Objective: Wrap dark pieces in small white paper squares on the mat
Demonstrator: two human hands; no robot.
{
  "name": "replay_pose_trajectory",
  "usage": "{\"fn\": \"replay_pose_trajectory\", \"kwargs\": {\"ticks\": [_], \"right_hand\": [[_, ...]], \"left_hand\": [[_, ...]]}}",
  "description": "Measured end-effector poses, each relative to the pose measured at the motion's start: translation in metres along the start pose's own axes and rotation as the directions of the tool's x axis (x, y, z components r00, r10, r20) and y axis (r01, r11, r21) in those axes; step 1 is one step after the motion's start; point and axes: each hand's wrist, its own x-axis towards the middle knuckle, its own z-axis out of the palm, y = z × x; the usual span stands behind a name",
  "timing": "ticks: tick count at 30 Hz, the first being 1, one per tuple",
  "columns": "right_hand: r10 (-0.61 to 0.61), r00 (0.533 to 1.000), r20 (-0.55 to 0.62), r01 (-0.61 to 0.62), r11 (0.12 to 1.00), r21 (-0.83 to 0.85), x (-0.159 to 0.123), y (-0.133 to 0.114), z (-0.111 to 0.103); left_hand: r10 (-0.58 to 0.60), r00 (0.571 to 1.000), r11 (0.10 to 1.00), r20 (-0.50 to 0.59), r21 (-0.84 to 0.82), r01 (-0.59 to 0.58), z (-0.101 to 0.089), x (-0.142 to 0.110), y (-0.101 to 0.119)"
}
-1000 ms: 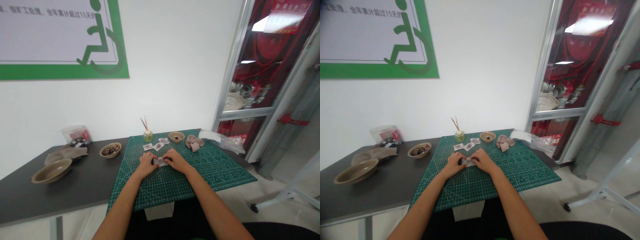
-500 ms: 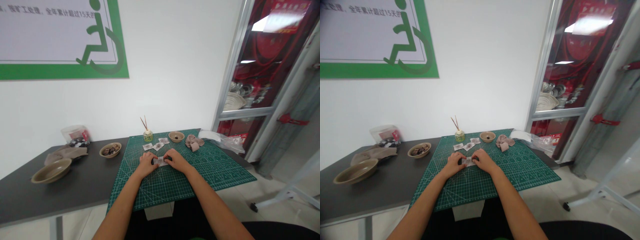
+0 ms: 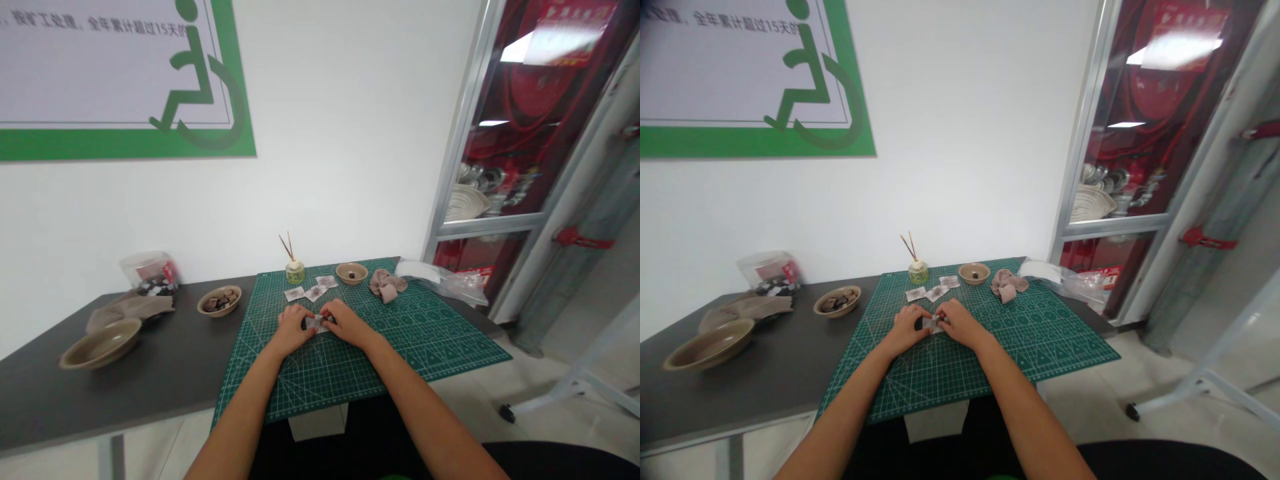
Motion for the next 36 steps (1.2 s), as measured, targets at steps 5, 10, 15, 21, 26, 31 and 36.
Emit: {"fn": "replay_pose_trajectory", "kwargs": {"ticks": [5, 10, 15, 21, 26, 31, 36], "right_hand": [[0.01, 1.0, -0.02, -0.011, 1.0, -0.025, -0.001, 0.001, -0.004], [-0.01, 1.0, -0.025, 0.01, 1.0, -0.023, -0.001, 0.002, -0.006], [-0.043, 0.999, -0.02, 0.043, 0.999, 0.001, -0.002, 0.004, -0.007], [-0.007, 1.0, -0.001, 0.007, 1.0, 0.016, -0.002, 0.001, -0.007], [0.048, 0.999, 0.004, -0.048, 0.997, 0.06, -0.001, -0.003, -0.008], [0.069, 0.997, -0.025, -0.068, 0.997, 0.048, -0.003, -0.002, -0.012], [0.017, 1.0, -0.002, -0.017, 0.998, 0.062, 0.0, -0.004, -0.009]], "left_hand": [[-0.002, 1.0, 1.0, 0.004, -0.002, 0.002, -0.001, 0.0, 0.0], [0.005, 1.0, 1.0, -0.012, -0.009, -0.005, 0.001, -0.001, 0.0], [0.005, 1.0, 1.0, -0.003, 0.001, -0.005, 0.0, -0.001, 0.001], [0.005, 1.0, 1.0, 0.003, -0.005, -0.005, -0.001, -0.001, 0.001], [0.002, 1.0, 1.0, -0.001, -0.002, -0.002, -0.001, -0.001, 0.001], [0.004, 1.0, 1.0, -0.005, -0.019, -0.004, 0.0, -0.001, 0.001], [-0.001, 1.0, 1.0, -0.003, -0.025, 0.001, -0.001, -0.001, 0.002]]}}
